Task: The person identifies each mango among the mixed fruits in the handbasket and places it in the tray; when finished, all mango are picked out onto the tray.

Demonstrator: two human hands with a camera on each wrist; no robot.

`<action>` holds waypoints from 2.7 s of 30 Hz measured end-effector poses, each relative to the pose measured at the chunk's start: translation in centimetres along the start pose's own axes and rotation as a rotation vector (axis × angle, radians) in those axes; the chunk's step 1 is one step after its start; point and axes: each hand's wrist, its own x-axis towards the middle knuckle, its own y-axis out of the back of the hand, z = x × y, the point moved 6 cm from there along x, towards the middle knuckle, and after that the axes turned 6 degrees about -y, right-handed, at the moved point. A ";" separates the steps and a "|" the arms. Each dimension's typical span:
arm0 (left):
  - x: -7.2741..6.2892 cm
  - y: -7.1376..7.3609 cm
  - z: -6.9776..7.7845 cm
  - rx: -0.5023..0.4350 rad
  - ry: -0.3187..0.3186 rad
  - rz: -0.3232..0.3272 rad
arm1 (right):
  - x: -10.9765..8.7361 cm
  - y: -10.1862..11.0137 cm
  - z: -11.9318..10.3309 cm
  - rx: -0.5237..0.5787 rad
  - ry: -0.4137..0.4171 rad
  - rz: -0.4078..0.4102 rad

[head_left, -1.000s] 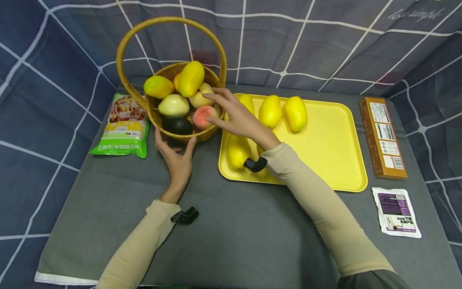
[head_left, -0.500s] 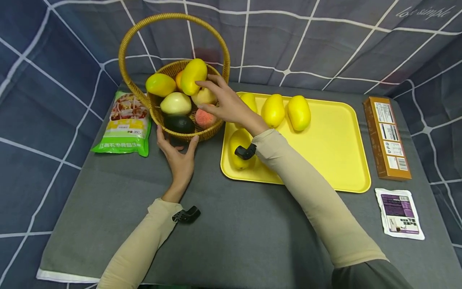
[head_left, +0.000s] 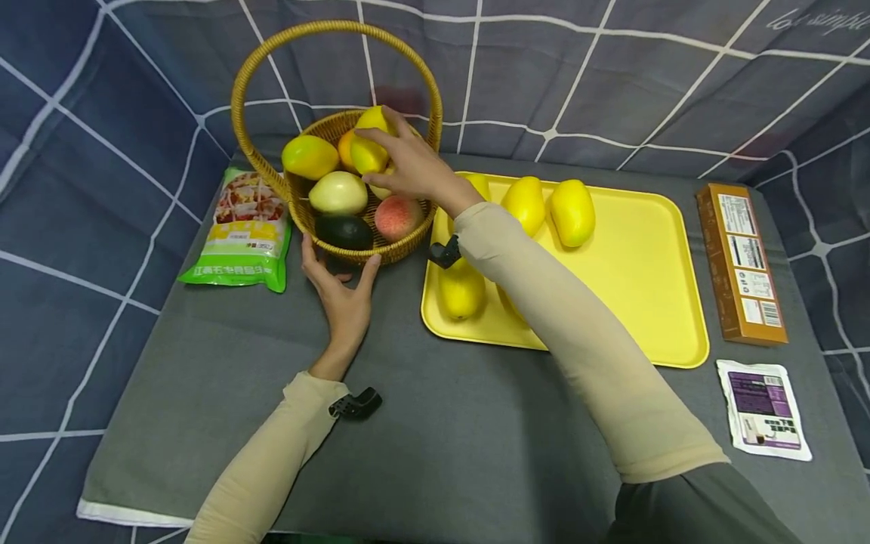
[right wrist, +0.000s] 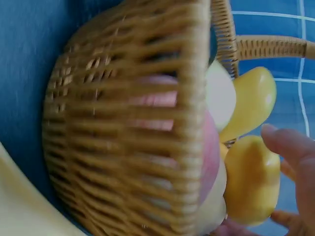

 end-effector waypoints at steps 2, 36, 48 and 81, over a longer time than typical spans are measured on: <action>0.0 0.0 0.0 0.003 0.004 -0.004 | 0.4 0.0 -0.1 -0.012 0.004 -0.010; 0.0 -0.1 0.0 0.005 0.000 -0.002 | -3.9 1.0 -1.1 0.091 0.233 0.179; -0.1 -0.1 0.1 0.013 0.001 -0.001 | -7.7 1.3 -0.2 0.103 0.260 0.209; 0.0 -0.2 -2.0 0.023 -0.011 0.003 | -13.8 0.8 1.8 0.118 0.290 0.246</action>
